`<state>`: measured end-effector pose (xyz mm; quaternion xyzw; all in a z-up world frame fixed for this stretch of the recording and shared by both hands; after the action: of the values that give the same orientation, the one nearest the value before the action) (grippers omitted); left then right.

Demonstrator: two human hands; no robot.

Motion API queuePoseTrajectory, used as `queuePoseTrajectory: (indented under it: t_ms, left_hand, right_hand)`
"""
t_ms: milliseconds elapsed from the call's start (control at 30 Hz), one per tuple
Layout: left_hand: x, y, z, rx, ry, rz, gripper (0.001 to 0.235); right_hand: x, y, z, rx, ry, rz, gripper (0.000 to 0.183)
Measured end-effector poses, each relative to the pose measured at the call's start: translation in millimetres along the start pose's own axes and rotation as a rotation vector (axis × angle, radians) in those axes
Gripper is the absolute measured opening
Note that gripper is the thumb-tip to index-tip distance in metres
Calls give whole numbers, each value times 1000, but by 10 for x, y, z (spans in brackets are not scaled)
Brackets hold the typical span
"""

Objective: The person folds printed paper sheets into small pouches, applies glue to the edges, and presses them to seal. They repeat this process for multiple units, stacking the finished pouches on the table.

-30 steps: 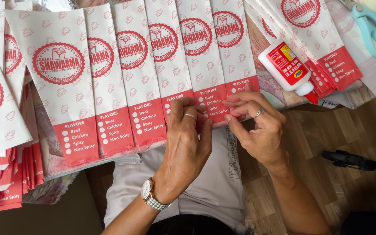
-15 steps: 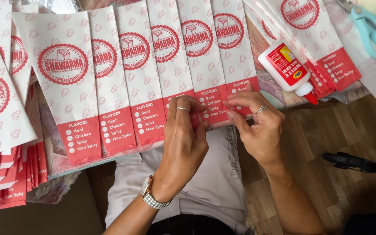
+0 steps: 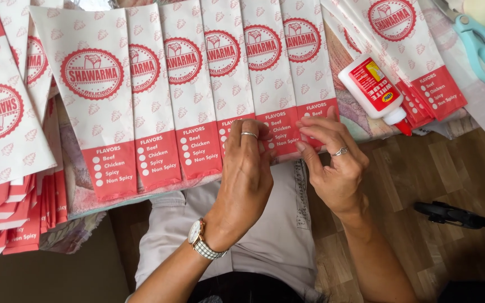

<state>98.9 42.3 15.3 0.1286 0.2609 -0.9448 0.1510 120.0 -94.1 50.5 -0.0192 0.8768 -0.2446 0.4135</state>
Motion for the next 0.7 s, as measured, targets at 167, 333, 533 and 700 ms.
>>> queuePoseTrajectory:
  t_ms: [167,333,533,700]
  left_hand:
    - [70,-132,276,101,178,36,40]
    - [265,-572,234,23,353,202,28]
    - [317,-728,99,-87,396,113,27]
    - [316,-640,14,-131,397,84,25]
  right_hand:
    - [-23,83,-138,50,-92,-8,13]
    - [-99,76,-172,36,-95,-57,18]
    - [-90,237,-479,-84,-147,-69,16]
    - [13,419,-466,-162,-163,-150,11]
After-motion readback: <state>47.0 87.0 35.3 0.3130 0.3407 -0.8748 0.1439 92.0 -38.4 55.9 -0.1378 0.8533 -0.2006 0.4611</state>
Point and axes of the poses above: each hand's wrist, its own x-axis away from the middle knuckle, its own y-axis out of the palm, z = x × y, the point moved 10 cm from there along -x, towards the middle knuckle, and after that the axes turned 6 degrees about z, right-handed, at the moved point
